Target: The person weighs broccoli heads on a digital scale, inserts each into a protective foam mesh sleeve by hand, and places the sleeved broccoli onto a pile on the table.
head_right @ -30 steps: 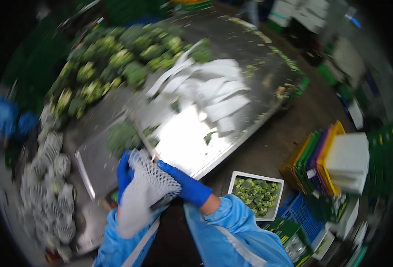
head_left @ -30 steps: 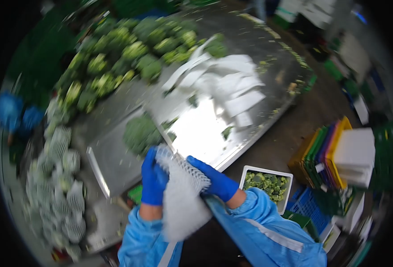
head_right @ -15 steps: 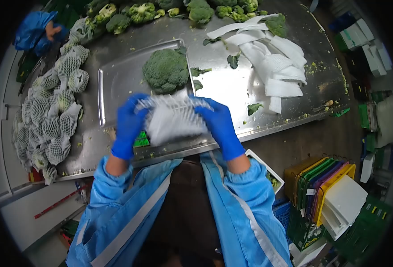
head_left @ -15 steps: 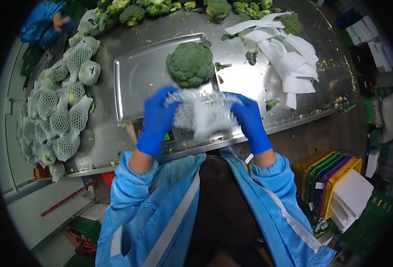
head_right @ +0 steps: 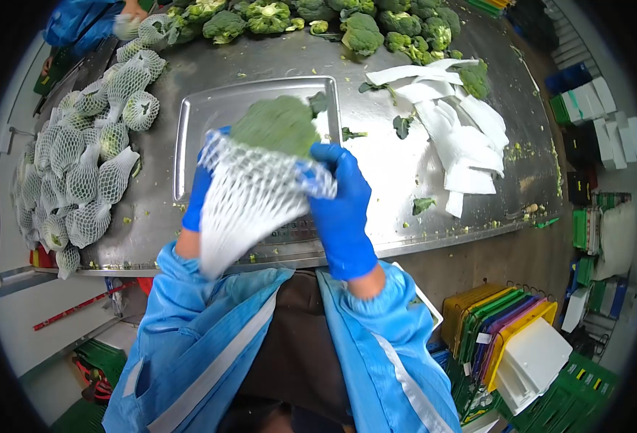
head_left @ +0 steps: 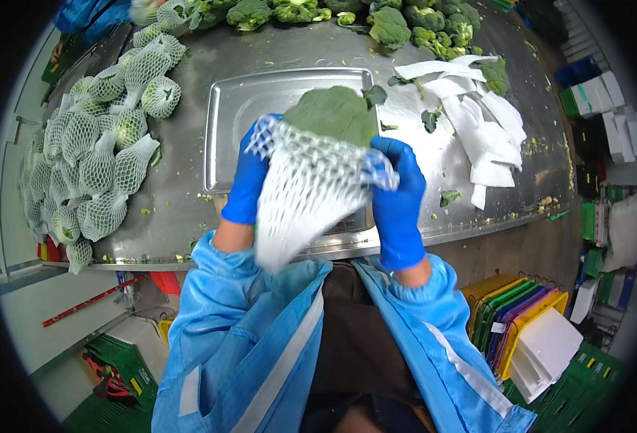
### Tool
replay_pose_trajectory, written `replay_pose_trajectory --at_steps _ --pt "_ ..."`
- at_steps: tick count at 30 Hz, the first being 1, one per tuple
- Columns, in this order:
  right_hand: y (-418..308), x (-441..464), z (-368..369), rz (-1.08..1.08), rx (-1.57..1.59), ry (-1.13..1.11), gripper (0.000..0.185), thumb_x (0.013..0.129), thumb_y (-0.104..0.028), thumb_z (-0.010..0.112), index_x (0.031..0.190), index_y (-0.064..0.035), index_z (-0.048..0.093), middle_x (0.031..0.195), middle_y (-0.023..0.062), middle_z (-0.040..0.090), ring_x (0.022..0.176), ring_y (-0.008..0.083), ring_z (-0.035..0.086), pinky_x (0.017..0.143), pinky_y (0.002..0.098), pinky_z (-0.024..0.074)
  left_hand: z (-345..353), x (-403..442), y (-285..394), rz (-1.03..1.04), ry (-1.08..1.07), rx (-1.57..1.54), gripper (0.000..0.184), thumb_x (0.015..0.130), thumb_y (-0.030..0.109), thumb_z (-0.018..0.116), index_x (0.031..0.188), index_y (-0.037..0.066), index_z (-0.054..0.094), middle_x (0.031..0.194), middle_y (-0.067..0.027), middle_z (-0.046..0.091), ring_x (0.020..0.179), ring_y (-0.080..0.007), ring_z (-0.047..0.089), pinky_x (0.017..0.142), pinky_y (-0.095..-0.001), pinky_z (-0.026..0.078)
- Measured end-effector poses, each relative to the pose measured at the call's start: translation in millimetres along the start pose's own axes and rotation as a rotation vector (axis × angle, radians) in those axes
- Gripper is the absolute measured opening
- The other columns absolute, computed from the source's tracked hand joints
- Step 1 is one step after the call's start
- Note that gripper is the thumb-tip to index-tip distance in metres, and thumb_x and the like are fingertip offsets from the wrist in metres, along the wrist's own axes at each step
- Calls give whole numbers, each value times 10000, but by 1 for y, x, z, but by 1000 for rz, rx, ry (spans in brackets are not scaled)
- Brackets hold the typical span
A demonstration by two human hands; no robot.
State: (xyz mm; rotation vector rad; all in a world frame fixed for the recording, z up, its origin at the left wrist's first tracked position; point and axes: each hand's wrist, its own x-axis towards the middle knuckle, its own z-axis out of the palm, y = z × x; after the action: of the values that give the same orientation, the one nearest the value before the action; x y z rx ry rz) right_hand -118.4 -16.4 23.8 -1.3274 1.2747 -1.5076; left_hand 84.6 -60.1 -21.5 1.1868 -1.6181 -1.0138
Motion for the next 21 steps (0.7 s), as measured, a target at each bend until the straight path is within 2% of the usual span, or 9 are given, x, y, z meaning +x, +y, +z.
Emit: replay_pose_trajectory --at_steps 2,4,7,10,14,15,18,20,21 --pt "-42 -7 -3 -118 -184 -235 244 789 -103 667 1003 -22 584 834 81 608 774 130 599 686 254 476 1 -23 21 -134 -94 -225 323 895 140 444 1187 19 511 1166 -116 555 1059 -208 535 913 -287 406" --pt "-51 -14 -3 -49 -6 -461 243 841 -183 623 1017 -18 594 822 103 612 743 132 594 666 260 473 8 -38 32 -236 -158 -400 342 901 165 430 1209 25 482 1193 -115 527 1084 -211 509 931 -297 388" --pt "-75 5 -1 447 94 -774 289 891 -223 564 1041 20 608 862 81 643 789 120 592 703 262 470 16 -52 35 -311 -171 -542 374 910 203 409 1242 33 438 1233 -114 487 1122 -217 471 959 -312 361" --pt "-84 16 6 823 403 -691 292 889 -197 550 1041 46 609 940 91 651 856 137 610 757 263 491 15 -63 32 -363 -168 -640 409 919 240 388 1276 41 394 1272 -113 446 1159 -223 433 986 -326 334" --pt "-52 17 22 992 905 -315 347 899 -275 519 1098 3 580 972 106 652 846 193 639 769 319 520 7 -74 24 -417 -137 -734 457 931 290 359 1320 51 335 1326 -112 392 1210 -230 382 1023 -346 298" --pt "-41 3 32 678 608 -297 342 902 -277 519 1109 -10 574 980 107 650 843 193 639 769 322 521 4 -77 20 -422 -125 -743 470 934 303 352 1331 54 320 1339 -112 379 1222 -232 369 1032 -350 289" --pt "-2 -10 65 1128 850 -228 376 904 -326 523 1162 -54 550 1050 89 626 931 200 609 828 341 501 -7 -84 6 -427 -76 -732 508 943 340 331 1365 62 276 1379 -111 338 1260 -238 331 1059 -365 262" --pt "-11 -18 89 1216 880 -283 412 900 -346 529 1188 -52 529 1087 75 607 964 201 590 849 334 487 -22 -83 -16 -365 9 -580 534 949 365 317 1387 67 247 1406 -110 311 1285 -242 305 1077 -375 243" --pt "-8 -14 98 1172 840 -346 410 909 -338 513 1195 -45 520 1129 90 584 993 205 578 876 336 474 -34 -73 -22 -239 85 -324 548 952 378 310 1398 70 232 1419 -110 298 1298 -243 292 1087 -380 234"
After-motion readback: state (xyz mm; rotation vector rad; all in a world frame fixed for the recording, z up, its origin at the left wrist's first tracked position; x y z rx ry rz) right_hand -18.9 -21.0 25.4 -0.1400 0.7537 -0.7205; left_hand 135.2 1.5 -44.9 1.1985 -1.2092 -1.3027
